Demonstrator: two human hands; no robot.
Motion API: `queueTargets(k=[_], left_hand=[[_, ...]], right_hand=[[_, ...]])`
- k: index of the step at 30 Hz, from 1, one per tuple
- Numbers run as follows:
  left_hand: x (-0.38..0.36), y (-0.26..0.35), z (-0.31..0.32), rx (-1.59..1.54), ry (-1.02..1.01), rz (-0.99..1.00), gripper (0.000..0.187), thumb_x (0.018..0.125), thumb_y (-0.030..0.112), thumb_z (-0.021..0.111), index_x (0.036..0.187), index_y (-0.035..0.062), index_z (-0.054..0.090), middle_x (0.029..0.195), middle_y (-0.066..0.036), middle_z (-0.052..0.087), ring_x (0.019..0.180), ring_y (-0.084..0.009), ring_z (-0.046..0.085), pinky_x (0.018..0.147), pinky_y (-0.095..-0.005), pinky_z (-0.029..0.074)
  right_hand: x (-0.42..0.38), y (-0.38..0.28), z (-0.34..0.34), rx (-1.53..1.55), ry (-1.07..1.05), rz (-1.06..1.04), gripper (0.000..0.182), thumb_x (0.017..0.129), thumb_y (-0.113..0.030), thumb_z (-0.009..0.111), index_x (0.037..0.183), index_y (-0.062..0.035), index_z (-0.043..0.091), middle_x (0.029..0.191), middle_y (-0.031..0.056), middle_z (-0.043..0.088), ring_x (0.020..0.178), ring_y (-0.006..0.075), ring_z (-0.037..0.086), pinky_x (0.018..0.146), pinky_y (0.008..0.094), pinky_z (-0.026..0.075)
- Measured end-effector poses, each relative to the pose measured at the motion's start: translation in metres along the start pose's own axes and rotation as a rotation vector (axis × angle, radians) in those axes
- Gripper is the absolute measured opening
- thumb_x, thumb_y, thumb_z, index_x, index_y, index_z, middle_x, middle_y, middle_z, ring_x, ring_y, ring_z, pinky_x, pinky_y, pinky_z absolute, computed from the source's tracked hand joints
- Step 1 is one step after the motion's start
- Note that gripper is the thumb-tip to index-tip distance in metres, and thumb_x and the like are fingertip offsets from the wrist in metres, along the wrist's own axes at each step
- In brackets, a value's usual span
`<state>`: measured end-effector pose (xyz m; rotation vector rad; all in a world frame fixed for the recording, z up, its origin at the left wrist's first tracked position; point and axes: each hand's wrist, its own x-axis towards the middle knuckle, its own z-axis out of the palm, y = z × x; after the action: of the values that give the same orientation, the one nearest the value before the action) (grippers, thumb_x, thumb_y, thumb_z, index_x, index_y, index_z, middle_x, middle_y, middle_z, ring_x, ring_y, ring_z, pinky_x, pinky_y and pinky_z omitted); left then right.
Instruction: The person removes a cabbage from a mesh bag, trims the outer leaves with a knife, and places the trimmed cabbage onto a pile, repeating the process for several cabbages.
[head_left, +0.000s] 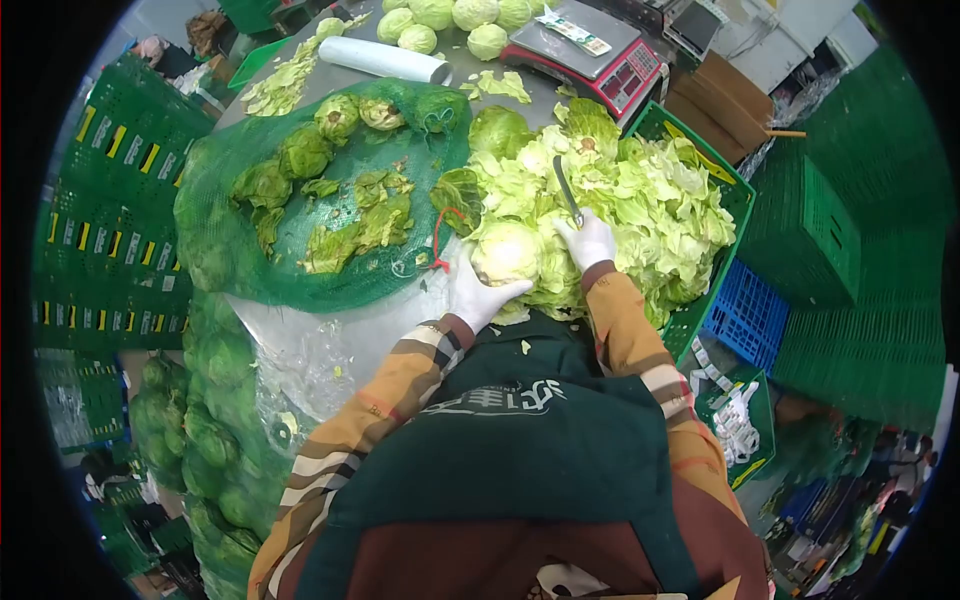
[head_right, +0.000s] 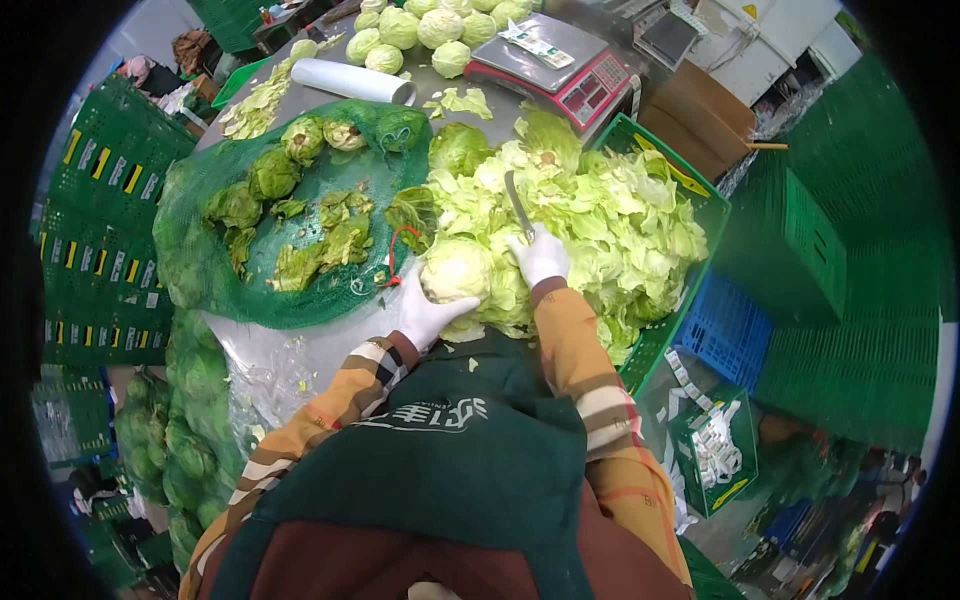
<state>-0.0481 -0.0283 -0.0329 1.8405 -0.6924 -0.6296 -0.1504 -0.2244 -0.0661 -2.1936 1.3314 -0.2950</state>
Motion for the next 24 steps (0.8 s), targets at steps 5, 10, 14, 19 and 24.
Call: queueTargets(k=[5,10,14,19,24], left_hand=[[0.001,-0.018,0.014,0.234,-0.003,0.052,0.106,0.055,0.038,0.091,0.136,-0.0057,0.038,0.129,-0.023,0.048,0.122,-0.0359,0.047,0.104,-0.0417,0.04],[-0.003,0.004,0.016,0.557,-0.028,0.192,0.11,0.054,0.041,0.09,0.139,-0.0033,0.036,0.126,-0.019,0.049,0.119,-0.0351,0.045,0.101,-0.0422,0.041],[-0.001,-0.002,0.012,0.513,-0.029,0.326,0.11,0.056,0.041,0.09,0.141,-0.0032,0.034,0.127,-0.02,0.048,0.12,-0.036,0.045,0.102,-0.0417,0.04],[-0.002,-0.024,-0.003,0.347,-0.064,0.22,0.11,0.057,0.041,0.09,0.14,-0.0033,0.034,0.13,-0.022,0.046,0.125,-0.0379,0.043,0.105,-0.0409,0.039],[-0.004,0.003,0.011,0.526,-0.047,0.217,0.111,0.055,0.042,0.091,0.14,-0.0026,0.035,0.128,-0.022,0.048,0.121,-0.0364,0.046,0.103,-0.0434,0.04]], right_hand=[[-0.046,-0.066,-0.047,0.032,0.112,-0.527,0.062,0.072,-0.052,0.076,0.115,-0.0099,0.062,0.103,0.0102,0.062,0.097,0.0286,0.061,0.079,0.0394,0.05],[-0.015,-0.045,-0.019,0.008,-0.031,-0.596,0.03,0.083,-0.042,0.068,0.085,-0.0116,0.065,0.09,0.0077,0.063,0.079,0.0291,0.062,0.069,0.0405,0.051],[0.019,-0.02,-0.016,-0.075,0.001,-0.374,0.026,0.084,-0.037,0.064,0.086,-0.0111,0.067,0.08,0.0126,0.068,0.076,0.0321,0.066,0.071,0.042,0.052],[0.033,0.034,-0.018,-0.287,-0.126,0.0,0.041,0.083,-0.05,0.064,0.101,-0.0131,0.069,0.091,0.0118,0.069,0.084,0.0308,0.066,0.078,0.0415,0.052],[-0.031,-0.052,-0.052,-0.144,-0.035,-0.459,0.06,0.075,-0.062,0.069,0.108,-0.0115,0.068,0.11,0.0098,0.06,0.105,0.0278,0.058,0.084,0.04,0.051]])
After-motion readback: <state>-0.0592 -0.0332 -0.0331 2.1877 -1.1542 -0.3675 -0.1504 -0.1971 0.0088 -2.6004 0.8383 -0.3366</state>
